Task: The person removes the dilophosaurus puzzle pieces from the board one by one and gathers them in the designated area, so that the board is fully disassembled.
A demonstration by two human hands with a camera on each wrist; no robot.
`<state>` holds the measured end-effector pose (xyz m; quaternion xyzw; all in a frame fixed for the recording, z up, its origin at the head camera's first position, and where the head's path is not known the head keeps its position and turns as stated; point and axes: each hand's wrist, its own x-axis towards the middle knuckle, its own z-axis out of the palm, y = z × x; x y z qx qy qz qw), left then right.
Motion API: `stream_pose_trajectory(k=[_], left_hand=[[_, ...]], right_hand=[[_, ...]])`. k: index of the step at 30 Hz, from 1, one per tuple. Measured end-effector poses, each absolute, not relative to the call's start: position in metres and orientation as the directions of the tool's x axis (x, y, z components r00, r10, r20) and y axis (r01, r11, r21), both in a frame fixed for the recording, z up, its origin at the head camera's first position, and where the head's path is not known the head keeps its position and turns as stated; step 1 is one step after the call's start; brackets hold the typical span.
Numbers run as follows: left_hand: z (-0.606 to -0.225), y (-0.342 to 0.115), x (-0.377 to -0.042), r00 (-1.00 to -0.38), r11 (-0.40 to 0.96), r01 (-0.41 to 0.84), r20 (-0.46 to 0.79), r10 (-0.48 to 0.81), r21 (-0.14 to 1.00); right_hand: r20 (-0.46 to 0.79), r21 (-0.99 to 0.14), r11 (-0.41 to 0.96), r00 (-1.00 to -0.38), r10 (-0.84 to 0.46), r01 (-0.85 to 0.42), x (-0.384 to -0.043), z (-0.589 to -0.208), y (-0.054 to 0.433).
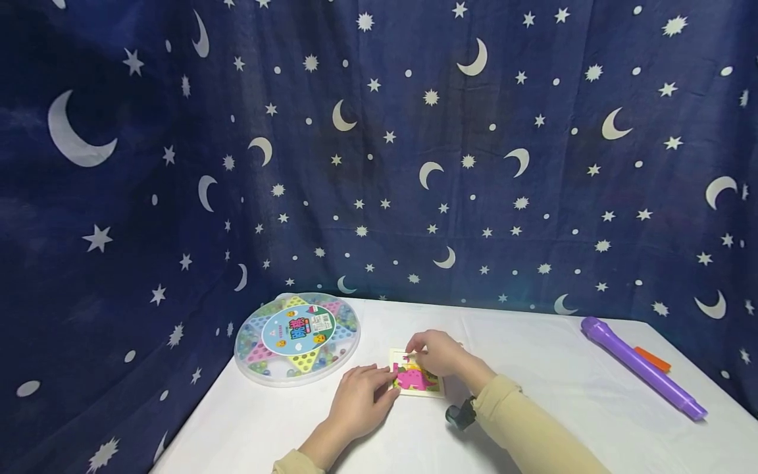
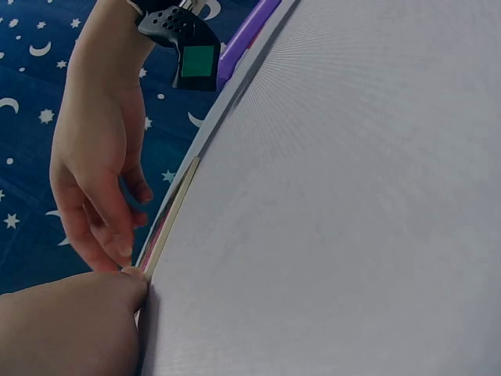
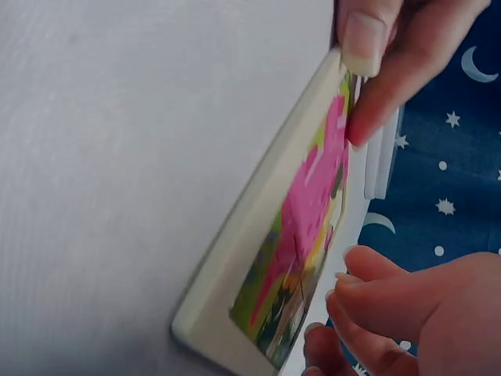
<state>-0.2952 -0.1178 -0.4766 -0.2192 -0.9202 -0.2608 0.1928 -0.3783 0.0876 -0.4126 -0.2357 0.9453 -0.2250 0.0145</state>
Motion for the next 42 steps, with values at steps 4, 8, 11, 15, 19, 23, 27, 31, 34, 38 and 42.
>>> stream_pose_trajectory(k=[4, 8, 11, 15, 19, 23, 27, 31, 34, 38, 42], left_hand=[[-0.4765, -0.1173, -0.2947, -0.823, 0.762, 0.514, 0.479, 0.306, 0.395], [-0.4764, -0.1171, -0.2929, -0.821, 0.763, 0.513, 0.483, 0.304, 0.393], [-0.4758, -0.1167, -0.2923, -0.814, 0.761, 0.521, 0.493, 0.307, 0.386], [-0.4744, -0.1165, -0.2933, -0.816, 0.758, 0.521, 0.489, 0.308, 0.392], [-0.4739, -0.1171, -0.2941, -0.826, 0.762, 0.509, 0.474, 0.303, 0.4], [-0.4744, -0.1171, -0.2939, -0.826, 0.762, 0.509, 0.477, 0.302, 0.399], [-0.4748, -0.1167, -0.2939, -0.824, 0.762, 0.511, 0.48, 0.302, 0.398], [-0.4739, -0.1168, -0.2941, -0.827, 0.765, 0.507, 0.475, 0.303, 0.396], [-0.4732, -0.1171, -0.294, -0.83, 0.766, 0.504, 0.47, 0.302, 0.398], [-0.4737, -0.1173, -0.2943, -0.833, 0.768, 0.5, 0.465, 0.3, 0.4], [-0.4745, -0.1178, -0.2949, -0.837, 0.77, 0.495, 0.459, 0.298, 0.402]], right_hand=[[0.073, -0.404, 0.784, -0.871, -0.486, -0.471, -0.3779, -0.4154, 0.0843], [0.037, -0.406, 0.788, -0.87, -0.492, -0.463, -0.378, -0.4178, 0.0809], [0.025, -0.393, 0.796, -0.871, -0.491, -0.461, -0.3779, -0.4179, 0.0793], [0.019, -0.381, 0.806, -0.875, -0.483, -0.453, -0.3774, -0.4149, 0.0784], [0.001, -0.385, 0.809, -0.876, -0.482, -0.445, -0.3772, -0.4112, 0.0776], [-0.017, -0.382, 0.815, -0.879, -0.477, -0.435, -0.3778, -0.4098, 0.0772], [-0.014, -0.376, 0.815, -0.877, -0.48, -0.44, -0.3797, -0.4107, 0.0774], [0.001, -0.373, 0.812, -0.875, -0.484, -0.45, -0.3816, -0.4122, 0.0782], [0.002, -0.376, 0.814, -0.879, -0.477, -0.443, -0.3827, -0.4137, 0.0788], [-0.006, -0.397, 0.819, -0.891, -0.454, -0.415, -0.3821, -0.414, 0.0788], [-0.005, -0.418, 0.817, -0.898, -0.439, -0.397, -0.3805, -0.4126, 0.0783]])
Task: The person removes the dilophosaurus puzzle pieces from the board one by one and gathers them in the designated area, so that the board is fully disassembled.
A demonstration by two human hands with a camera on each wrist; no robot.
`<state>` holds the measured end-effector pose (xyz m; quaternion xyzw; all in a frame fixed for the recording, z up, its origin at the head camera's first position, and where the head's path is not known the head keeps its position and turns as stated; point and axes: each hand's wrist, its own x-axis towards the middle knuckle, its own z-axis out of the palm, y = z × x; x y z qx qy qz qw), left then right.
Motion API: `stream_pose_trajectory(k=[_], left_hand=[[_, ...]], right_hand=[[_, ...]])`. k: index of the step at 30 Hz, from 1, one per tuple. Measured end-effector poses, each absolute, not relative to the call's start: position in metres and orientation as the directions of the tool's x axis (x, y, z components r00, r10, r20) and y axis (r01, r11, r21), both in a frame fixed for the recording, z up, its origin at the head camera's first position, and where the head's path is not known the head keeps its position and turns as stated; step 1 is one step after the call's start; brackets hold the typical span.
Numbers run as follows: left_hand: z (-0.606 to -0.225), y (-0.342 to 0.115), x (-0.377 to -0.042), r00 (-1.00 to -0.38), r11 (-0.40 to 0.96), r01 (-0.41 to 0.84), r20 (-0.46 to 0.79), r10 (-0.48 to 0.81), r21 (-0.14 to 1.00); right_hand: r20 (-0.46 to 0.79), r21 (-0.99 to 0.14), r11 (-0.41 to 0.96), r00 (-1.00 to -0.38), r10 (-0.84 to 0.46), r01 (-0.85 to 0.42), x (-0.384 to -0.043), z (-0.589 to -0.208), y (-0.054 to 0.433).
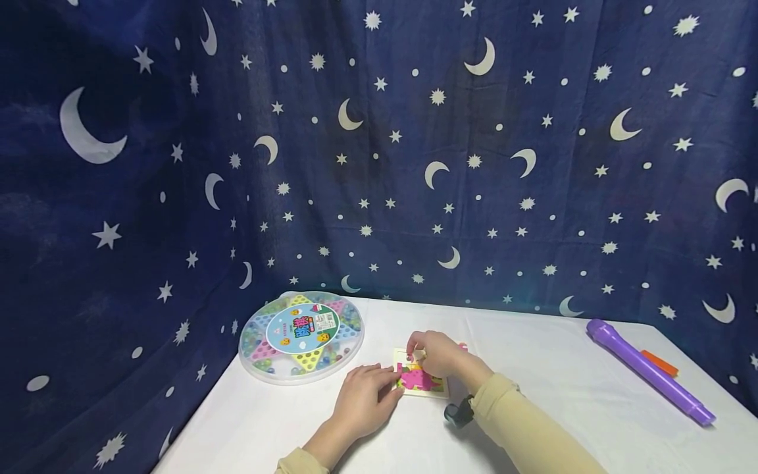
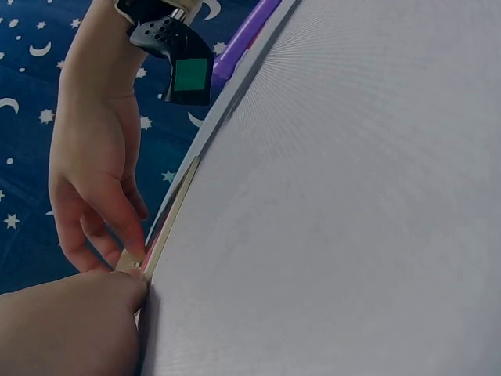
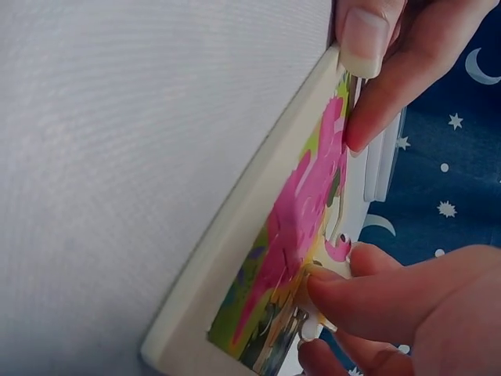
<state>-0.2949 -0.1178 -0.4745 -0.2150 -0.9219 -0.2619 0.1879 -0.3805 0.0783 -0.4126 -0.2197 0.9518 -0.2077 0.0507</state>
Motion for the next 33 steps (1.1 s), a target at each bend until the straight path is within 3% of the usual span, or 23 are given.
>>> stream_pose_trajectory(k=[13, 24, 33], left_hand=[[-0.476, -0.117, -0.296, -0.832, 0.777, 0.496, 0.467, 0.299, 0.388], [-0.475, -0.119, -0.295, -0.829, 0.775, 0.503, 0.468, 0.306, 0.384], [-0.47, -0.111, -0.293, -0.816, 0.83, 0.513, 0.425, 0.393, 0.218]], right_hand=[[0.035, -0.425, 0.838, -0.931, -0.363, -0.342, -0.381, -0.415, 0.084], [0.033, -0.539, 0.767, -0.918, -0.394, -0.348, -0.387, -0.419, 0.098], [0.042, -0.5, 0.785, -0.916, -0.399, -0.364, -0.385, -0.417, 0.095]])
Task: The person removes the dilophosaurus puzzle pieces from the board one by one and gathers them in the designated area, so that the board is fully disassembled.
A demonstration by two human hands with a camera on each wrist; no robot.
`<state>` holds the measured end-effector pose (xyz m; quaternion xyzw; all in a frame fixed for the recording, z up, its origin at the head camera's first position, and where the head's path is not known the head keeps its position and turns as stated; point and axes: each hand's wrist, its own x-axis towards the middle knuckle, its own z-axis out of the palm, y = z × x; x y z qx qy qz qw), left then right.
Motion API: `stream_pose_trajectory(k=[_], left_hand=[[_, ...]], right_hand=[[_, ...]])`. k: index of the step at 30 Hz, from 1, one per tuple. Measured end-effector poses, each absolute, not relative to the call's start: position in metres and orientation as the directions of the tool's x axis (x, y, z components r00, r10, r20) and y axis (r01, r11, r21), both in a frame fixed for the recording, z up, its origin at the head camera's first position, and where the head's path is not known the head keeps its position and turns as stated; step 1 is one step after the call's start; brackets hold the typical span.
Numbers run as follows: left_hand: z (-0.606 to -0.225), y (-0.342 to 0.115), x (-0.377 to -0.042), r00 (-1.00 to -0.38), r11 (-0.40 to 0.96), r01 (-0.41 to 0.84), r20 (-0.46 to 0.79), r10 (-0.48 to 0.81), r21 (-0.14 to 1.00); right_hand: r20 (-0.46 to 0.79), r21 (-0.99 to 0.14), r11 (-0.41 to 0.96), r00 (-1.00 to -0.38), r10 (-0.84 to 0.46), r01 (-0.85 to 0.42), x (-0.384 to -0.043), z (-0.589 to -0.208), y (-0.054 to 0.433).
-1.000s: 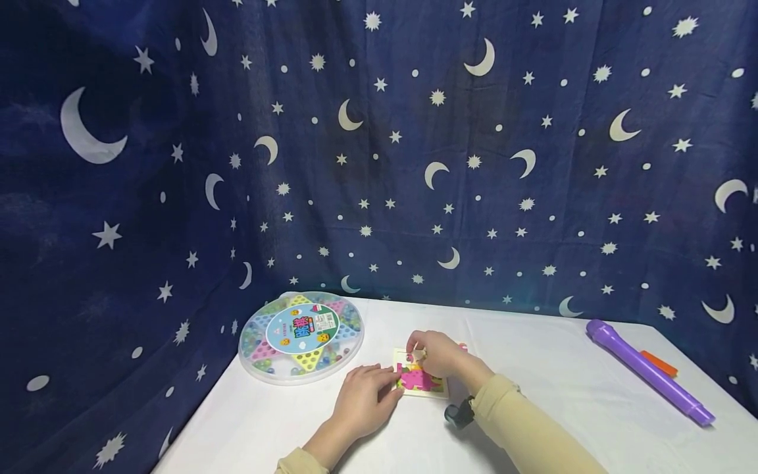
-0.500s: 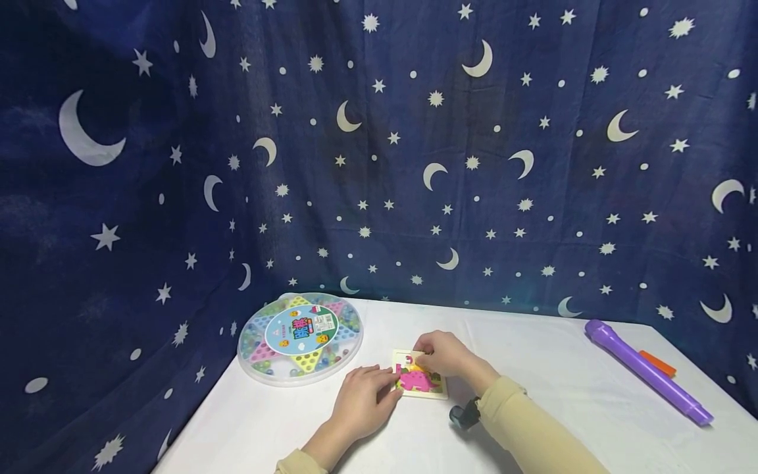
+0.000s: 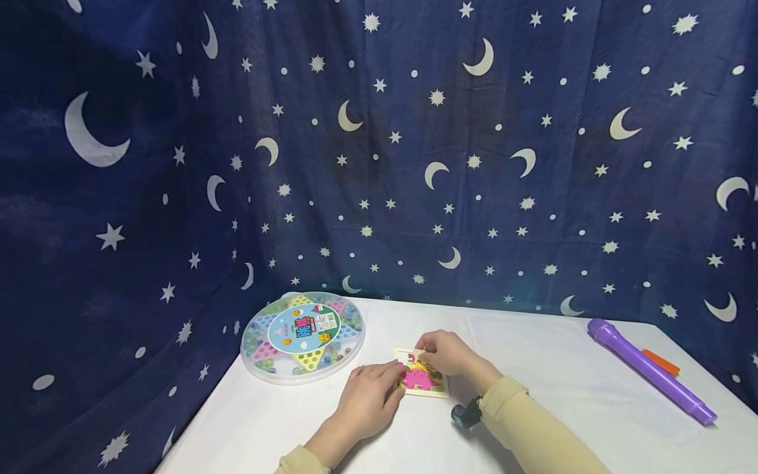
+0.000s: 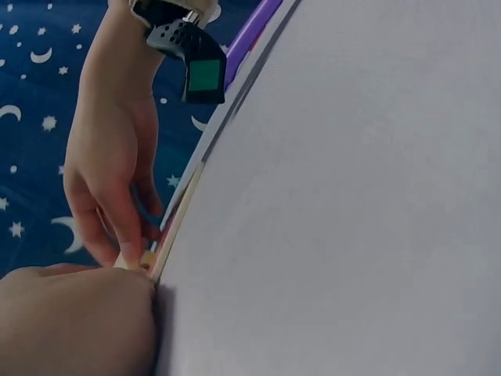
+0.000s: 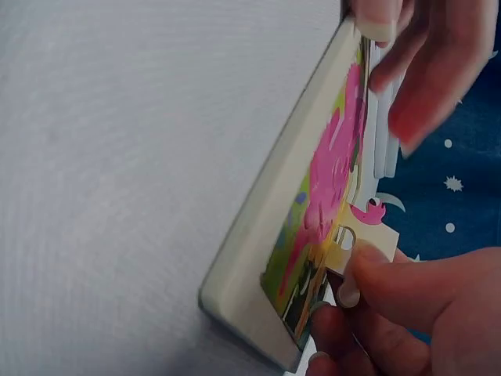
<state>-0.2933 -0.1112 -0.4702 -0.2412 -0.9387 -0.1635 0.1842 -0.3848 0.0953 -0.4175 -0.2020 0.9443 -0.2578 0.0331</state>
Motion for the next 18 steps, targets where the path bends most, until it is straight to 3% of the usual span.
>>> stream_pose_trajectory(k=[4, 9, 18], left_hand=[[-0.468, -0.102, -0.29, -0.828, 0.842, 0.512, 0.357, 0.432, 0.17], [-0.467, -0.091, -0.287, -0.868, 0.873, 0.455, 0.303, 0.393, 0.173], [-0.47, -0.084, -0.285, -0.88, 0.887, 0.424, 0.314, 0.356, 0.183]], right_hand=[[0.033, -0.482, 0.799, -0.919, -0.393, -0.359, -0.383, -0.418, 0.094], [0.024, -0.487, 0.796, -0.916, -0.4, -0.36, -0.383, -0.417, 0.092], [0.094, -0.53, 0.77, -0.927, -0.363, -0.355, -0.387, -0.42, 0.099]])
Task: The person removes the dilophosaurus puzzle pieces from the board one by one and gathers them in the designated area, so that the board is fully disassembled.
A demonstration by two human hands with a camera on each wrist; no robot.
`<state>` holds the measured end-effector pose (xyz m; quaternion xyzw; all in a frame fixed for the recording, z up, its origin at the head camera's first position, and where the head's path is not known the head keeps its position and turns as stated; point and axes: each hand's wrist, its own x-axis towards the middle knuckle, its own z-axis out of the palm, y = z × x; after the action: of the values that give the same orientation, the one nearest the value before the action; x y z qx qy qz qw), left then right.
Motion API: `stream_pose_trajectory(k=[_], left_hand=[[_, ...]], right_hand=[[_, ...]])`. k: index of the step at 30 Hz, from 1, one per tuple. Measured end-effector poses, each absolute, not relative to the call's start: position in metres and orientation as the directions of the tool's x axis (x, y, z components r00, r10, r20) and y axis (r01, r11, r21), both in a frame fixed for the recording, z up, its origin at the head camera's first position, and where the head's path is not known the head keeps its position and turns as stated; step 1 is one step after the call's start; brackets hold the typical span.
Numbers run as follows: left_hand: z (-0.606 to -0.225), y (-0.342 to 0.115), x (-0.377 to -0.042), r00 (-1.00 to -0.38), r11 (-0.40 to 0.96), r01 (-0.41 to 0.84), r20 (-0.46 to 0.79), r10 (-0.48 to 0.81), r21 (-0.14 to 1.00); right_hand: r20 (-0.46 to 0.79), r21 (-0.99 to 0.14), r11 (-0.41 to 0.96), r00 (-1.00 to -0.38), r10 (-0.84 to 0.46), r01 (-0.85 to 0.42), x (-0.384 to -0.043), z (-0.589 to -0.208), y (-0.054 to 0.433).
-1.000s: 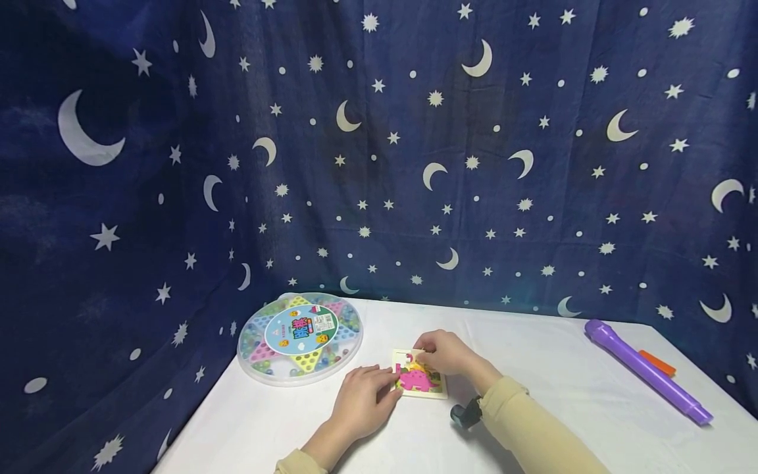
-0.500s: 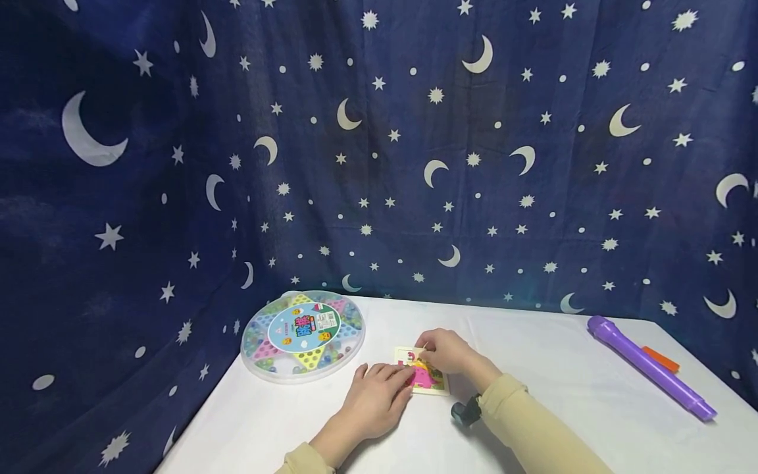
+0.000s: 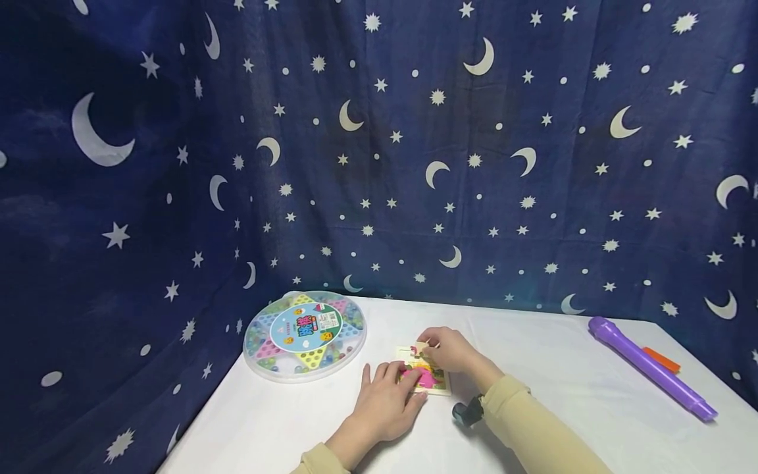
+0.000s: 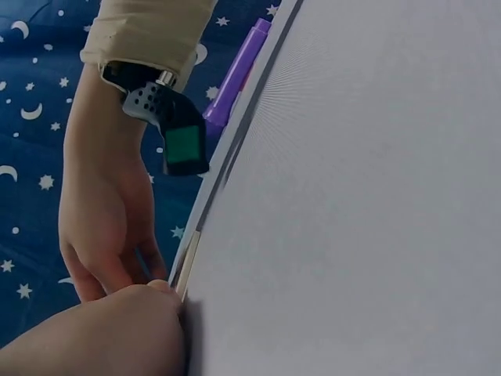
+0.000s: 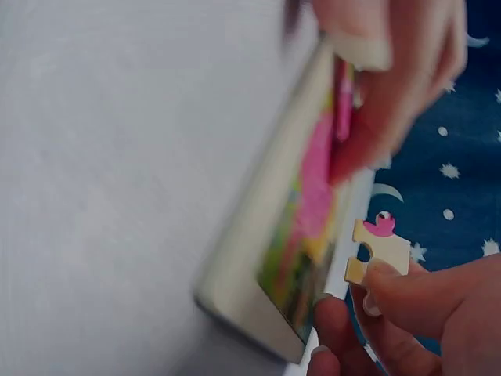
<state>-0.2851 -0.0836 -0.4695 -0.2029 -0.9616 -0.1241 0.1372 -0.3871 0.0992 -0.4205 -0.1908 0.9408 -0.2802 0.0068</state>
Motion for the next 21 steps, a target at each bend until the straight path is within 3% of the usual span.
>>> stream_pose_trajectory(k=[14, 21], left_hand=[[-0.474, -0.094, -0.291, -0.827, 0.857, 0.446, 0.485, 0.284, 0.258], [-0.477, -0.09, -0.293, -0.813, 0.825, 0.475, 0.513, 0.276, 0.307]], right_hand=[[0.169, -0.557, 0.779, -0.958, -0.231, -0.286, -0.393, -0.409, 0.178], [0.085, -0.615, 0.777, -0.991, -0.108, -0.137, -0.395, -0.419, 0.219]])
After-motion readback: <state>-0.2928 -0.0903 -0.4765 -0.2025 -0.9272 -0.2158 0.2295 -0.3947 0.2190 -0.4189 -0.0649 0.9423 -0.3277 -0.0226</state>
